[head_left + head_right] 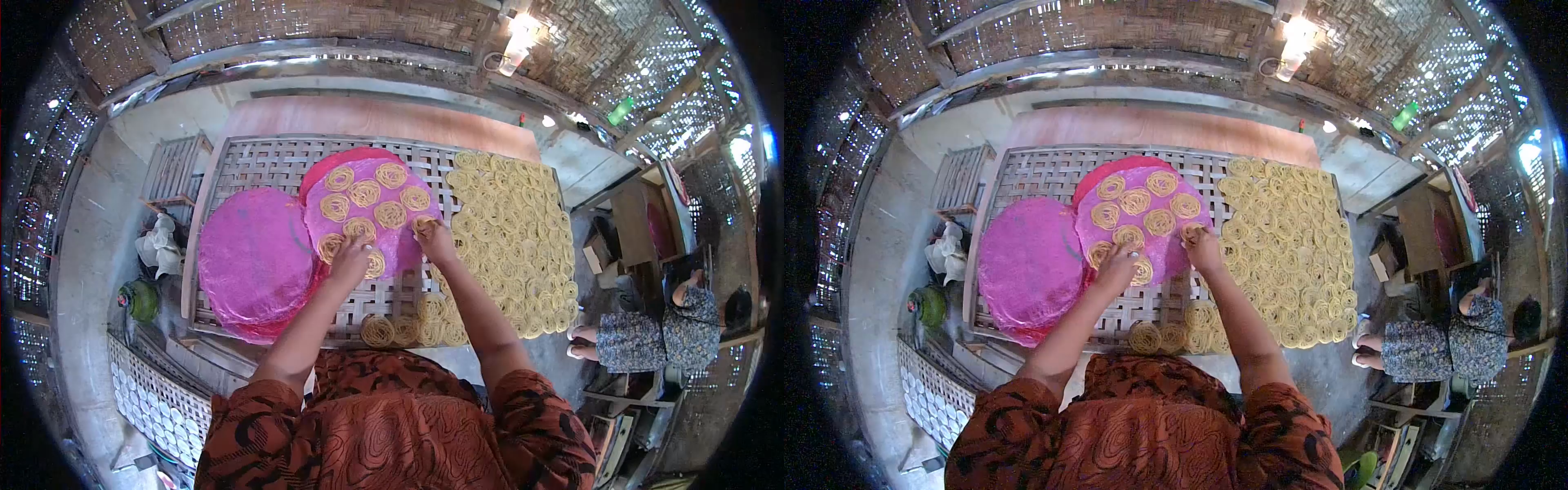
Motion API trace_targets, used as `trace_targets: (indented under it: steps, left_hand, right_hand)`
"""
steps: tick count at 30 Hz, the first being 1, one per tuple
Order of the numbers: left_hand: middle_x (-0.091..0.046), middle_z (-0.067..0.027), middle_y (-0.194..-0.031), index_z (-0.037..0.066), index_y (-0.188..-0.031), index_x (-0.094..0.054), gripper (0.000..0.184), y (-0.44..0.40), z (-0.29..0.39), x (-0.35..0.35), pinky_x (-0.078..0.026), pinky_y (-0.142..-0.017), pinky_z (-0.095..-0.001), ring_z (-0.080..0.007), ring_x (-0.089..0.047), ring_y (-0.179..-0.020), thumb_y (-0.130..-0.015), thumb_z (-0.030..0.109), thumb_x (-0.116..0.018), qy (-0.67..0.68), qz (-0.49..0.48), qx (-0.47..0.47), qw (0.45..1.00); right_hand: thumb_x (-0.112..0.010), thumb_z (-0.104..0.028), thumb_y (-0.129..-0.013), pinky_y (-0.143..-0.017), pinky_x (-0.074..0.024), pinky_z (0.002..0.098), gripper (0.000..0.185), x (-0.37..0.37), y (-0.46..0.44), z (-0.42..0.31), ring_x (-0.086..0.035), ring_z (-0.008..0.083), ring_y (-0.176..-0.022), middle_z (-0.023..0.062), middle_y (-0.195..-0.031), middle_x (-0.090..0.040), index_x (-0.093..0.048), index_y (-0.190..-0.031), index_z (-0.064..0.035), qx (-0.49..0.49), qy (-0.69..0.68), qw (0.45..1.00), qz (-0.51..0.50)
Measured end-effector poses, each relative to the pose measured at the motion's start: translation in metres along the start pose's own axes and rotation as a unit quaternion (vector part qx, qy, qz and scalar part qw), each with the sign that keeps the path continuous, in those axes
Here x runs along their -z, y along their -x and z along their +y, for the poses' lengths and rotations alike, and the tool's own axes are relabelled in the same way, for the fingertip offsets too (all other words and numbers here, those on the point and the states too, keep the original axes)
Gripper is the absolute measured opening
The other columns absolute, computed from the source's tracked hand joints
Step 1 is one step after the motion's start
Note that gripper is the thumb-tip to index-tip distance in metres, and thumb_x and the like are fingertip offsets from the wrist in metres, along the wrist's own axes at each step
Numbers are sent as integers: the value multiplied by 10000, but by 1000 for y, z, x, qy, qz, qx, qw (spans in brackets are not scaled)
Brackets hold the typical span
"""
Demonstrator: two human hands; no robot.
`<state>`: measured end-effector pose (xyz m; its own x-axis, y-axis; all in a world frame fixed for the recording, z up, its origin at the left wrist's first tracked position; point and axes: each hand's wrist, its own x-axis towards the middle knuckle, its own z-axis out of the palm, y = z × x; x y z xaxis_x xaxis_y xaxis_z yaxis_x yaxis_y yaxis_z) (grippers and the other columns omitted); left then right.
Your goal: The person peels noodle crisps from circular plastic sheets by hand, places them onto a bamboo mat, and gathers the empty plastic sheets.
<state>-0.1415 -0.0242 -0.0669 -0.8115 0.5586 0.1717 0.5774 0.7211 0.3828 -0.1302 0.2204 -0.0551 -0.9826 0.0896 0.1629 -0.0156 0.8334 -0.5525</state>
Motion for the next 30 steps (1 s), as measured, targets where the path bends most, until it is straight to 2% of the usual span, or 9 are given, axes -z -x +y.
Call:
trace_targets:
  steps: [6,9,11,18,22,24,27,29,30]
  left_hand:
    - [-535,-75,-1204,101,-1053,-625,280,-7,8,-6,-403,-918,-417,-274,-485,-1112,-800,109,-506,-49,-35,5,998]
    - [-557,-77,-1186,100,-1034,-623,262,-8,4,-14,-393,-940,-420,-271,-480,-1133,-794,124,-520,-67,-17,-9,998]
    - [-571,-77,-1172,103,-1030,-621,260,-8,4,-11,-385,-953,-426,-270,-477,-1144,-788,137,-533,-74,2,-29,997]
    - [-617,-99,-1057,86,-876,-669,157,4,-2,10,-384,-945,-429,-281,-497,-1114,-758,175,-618,15,-39,-55,998]
    - [-634,-130,-954,65,-907,-668,160,12,4,21,-432,-872,-423,-322,-570,-959,-786,158,-618,144,-64,12,987]
    - [-639,-141,-937,63,-920,-666,167,13,15,38,-441,-852,-428,-333,-581,-924,-794,160,-615,158,-67,19,985]
    - [-638,-140,-917,64,-908,-656,154,14,42,65,-452,-813,-428,-323,-597,-876,-797,164,-614,166,-29,-1,986]
    - [-633,-128,-913,68,-881,-649,136,11,62,60,-455,-793,-423,-302,-602,-862,-793,166,-616,163,10,-32,986]
    - [-629,-132,-955,78,-920,-656,157,13,72,51,-447,-817,-438,-311,-592,-909,-793,166,-628,162,17,-60,985]
  right_hand:
    - [-660,-200,-757,-732,-489,412,237,-16,-17,16,-610,335,-824,206,-876,-611,-605,-841,15,124,144,980,49]
    - [-581,-188,-823,-676,-489,387,216,5,-16,23,-603,260,-756,160,-837,-599,-579,-893,16,-189,-153,970,20]
    - [-535,-148,-858,-626,-486,349,163,10,-11,72,-582,195,-693,91,-785,-582,-552,-935,-6,-291,-611,735,48]
    - [-576,-114,-879,-594,-510,270,145,69,52,20,-590,141,-690,63,-818,-597,-557,-987,-20,-256,-386,885,-43]
    - [-553,-87,-883,-620,-521,297,149,44,97,23,-613,159,-727,78,-856,-629,-602,-997,-6,-322,-443,833,-76]
    - [-539,-79,-881,-681,-524,329,178,29,106,39,-634,189,-803,108,-911,-657,-634,-1008,4,-193,-147,960,-137]
    - [-520,-91,-885,-744,-517,365,200,47,109,1,-645,219,-848,130,-957,-668,-652,-1000,6,-3,-15,999,-29]
    - [-495,-118,-911,-781,-512,397,230,59,105,-18,-643,256,-868,146,-989,-656,-618,-1062,5,-27,-51,997,-55]
    - [-531,-141,-895,-767,-521,380,258,65,101,-30,-644,265,-880,164,-1013,-647,-589,-1091,16,-212,-343,905,-135]
